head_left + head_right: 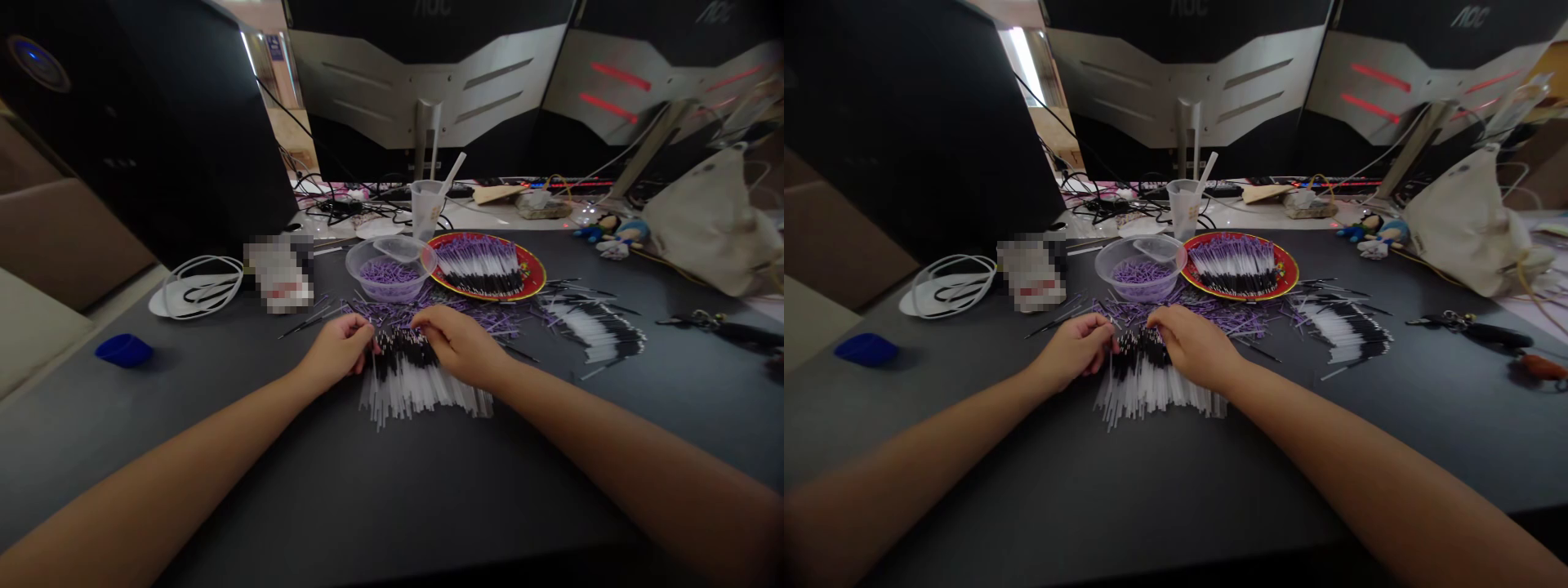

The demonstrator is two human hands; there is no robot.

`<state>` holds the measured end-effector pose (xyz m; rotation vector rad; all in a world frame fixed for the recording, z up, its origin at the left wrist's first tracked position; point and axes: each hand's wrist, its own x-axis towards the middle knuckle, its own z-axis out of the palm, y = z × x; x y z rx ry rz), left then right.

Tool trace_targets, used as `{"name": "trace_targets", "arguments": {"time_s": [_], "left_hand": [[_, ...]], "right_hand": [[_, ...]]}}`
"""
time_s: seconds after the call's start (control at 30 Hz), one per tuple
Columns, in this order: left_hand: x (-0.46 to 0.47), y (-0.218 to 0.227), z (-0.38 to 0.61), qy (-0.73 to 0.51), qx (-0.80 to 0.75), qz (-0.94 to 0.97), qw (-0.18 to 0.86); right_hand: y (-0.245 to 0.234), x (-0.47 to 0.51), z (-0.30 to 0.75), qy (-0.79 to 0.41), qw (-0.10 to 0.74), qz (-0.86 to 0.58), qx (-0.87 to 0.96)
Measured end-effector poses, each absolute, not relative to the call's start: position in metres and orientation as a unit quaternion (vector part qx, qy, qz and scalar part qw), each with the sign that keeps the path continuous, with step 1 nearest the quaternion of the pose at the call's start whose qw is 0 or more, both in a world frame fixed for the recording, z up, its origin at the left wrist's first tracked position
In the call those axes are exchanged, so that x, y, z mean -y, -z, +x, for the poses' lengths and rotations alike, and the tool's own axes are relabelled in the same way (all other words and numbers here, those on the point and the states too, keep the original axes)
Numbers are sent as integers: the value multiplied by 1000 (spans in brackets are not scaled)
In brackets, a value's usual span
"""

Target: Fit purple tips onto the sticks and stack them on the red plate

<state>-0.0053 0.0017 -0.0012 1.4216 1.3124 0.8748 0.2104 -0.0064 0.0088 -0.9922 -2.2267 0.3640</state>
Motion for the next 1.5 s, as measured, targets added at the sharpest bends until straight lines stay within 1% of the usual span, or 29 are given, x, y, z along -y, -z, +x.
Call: {"name": "trace_targets", "arguments": {"time_s": [0.1, 0.23, 0.33, 0.47, 0.53, 0.6, 0.7, 0.8, 0.9, 0.97, 1.07, 1.2, 1.33, 1.5], "left_hand": [[-4, -1, -7, -403, -534, 536, 515], [-5, -3, -7, -449, -516, 504, 527], [-2, -4, -5, -451, -513, 496, 536], [0, -5, -3, -447, -508, 482, 557], [1, -5, -3, -446, -501, 481, 564], [0, -4, -4, -442, -498, 488, 565], [1, -1, -5, -423, -505, 530, 534], [2, 0, -5, -406, -521, 607, 442], [4, 0, -5, -396, -490, 687, 361], [6, 0, -5, -379, -461, 726, 341], [11, 0, -5, -341, -460, 754, 323], [15, 0, -4, -338, -466, 772, 271], [17, -1, -4, -340, -463, 780, 248], [15, 0, -2, -359, -479, 744, 297]], "right_hand": [[-13, 14, 209, -151, 347, -350, 857], [-17, 20, 205, -168, 337, -347, 859], [-16, 21, 204, -162, 334, -352, 860], [-15, 20, 205, -150, 363, -367, 843], [-15, 22, 205, -170, 375, -383, 827], [-16, 23, 204, -216, 383, -401, 804], [-16, 24, 202, -298, 415, -413, 754], [-17, 22, 201, -361, 458, -415, 699], [-20, 17, 202, -436, 478, -413, 641], [-22, 14, 203, -485, 480, -404, 609], [-25, 10, 206, -555, 480, -380, 563], [-24, 7, 210, -644, 461, -345, 504], [-24, 6, 212, -645, 448, -351, 510], [-28, 6, 212, -591, 458, -371, 551]]}}
